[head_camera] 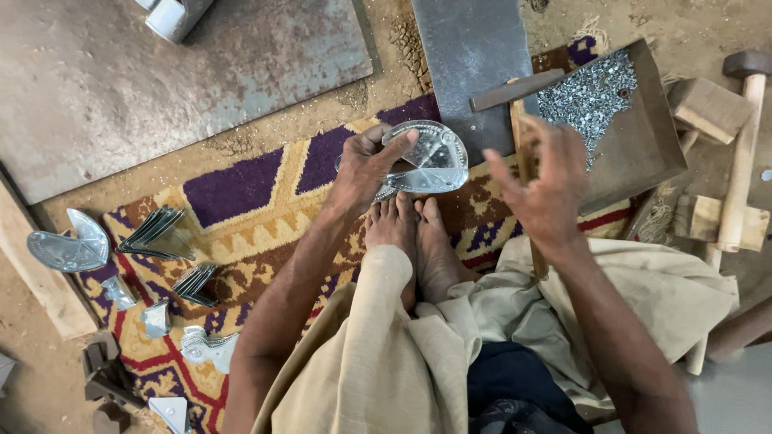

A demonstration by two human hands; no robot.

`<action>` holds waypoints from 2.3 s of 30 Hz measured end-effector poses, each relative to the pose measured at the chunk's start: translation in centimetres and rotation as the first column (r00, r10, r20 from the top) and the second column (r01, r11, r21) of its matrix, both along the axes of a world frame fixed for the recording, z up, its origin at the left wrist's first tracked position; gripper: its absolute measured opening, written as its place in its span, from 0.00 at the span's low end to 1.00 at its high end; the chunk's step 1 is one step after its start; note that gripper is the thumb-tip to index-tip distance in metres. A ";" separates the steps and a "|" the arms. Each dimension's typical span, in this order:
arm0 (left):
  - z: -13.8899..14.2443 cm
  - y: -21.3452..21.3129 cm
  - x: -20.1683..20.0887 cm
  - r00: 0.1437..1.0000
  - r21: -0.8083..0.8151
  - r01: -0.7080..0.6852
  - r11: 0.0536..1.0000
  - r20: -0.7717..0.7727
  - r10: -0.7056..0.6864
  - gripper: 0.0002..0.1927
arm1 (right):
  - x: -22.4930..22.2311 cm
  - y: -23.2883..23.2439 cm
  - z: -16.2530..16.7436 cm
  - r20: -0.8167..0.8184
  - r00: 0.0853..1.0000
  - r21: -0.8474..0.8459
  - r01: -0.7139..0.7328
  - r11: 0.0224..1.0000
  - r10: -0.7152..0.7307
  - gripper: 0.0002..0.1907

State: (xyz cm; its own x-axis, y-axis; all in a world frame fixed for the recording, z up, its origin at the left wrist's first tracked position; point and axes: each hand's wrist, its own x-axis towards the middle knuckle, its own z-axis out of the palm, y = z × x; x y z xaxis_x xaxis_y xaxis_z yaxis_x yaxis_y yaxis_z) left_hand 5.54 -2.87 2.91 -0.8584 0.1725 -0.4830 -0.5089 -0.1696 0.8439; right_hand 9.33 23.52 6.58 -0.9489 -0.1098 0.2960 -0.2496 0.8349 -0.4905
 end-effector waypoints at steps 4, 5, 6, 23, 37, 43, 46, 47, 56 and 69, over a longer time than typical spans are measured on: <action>0.1 0.9 -0.1 1.000 0.035 0.029 0.999 -0.002 -0.029 0.09 | 3.5 1.1 -0.3 0.256 0.965 -0.125 0.089 0.988 -0.054 0.28; 0.1 1.3 -0.2 0.999 0.033 0.037 0.999 -0.007 -0.037 0.09 | 3.9 1.2 -0.4 0.468 0.871 -0.249 0.293 0.923 -0.150 0.25; 0.1 1.6 -0.4 0.999 0.033 0.047 0.998 -0.017 -0.046 0.09 | 4.3 1.4 -0.4 0.664 0.724 -0.317 0.499 0.806 -0.188 0.21; -0.2 2.9 -0.3 0.999 -0.081 0.054 0.995 0.011 -0.054 0.15 | 9.3 2.1 3.3 0.753 0.658 -0.451 0.535 0.715 -0.018 0.23; -0.9 2.7 -0.4 0.997 -0.030 0.059 0.998 -0.044 -0.060 0.14 | 7.5 0.6 6.4 0.642 0.762 -0.271 0.334 0.903 -0.089 0.25; -0.8 2.9 -0.2 0.996 -0.097 0.075 0.992 -0.037 -0.079 0.13 | 7.2 0.9 6.0 0.697 0.712 -0.029 0.147 0.989 -0.085 0.25; -0.6 2.9 -0.6 0.995 -0.072 0.047 0.996 -0.086 -0.053 0.12 | 7.0 0.8 5.9 0.632 0.766 -0.121 0.253 0.960 -0.122 0.22; -0.5 2.8 -0.5 0.995 -0.112 0.068 0.991 -0.064 -0.075 0.13 | 7.0 0.6 5.9 0.483 0.863 -0.102 0.225 0.969 -0.150 0.22; -0.8 2.9 -1.6 0.996 -0.099 0.051 0.994 -0.073 -0.059 0.13 | 6.7 1.7 6.5 0.713 0.701 -0.415 0.433 0.800 -0.010 0.15; 0.2 2.5 -2.3 1.000 -0.076 0.022 0.997 0.001 -0.022 0.16 | 6.7 2.6 1.2 0.807 0.586 -0.410 0.477 0.778 0.066 0.23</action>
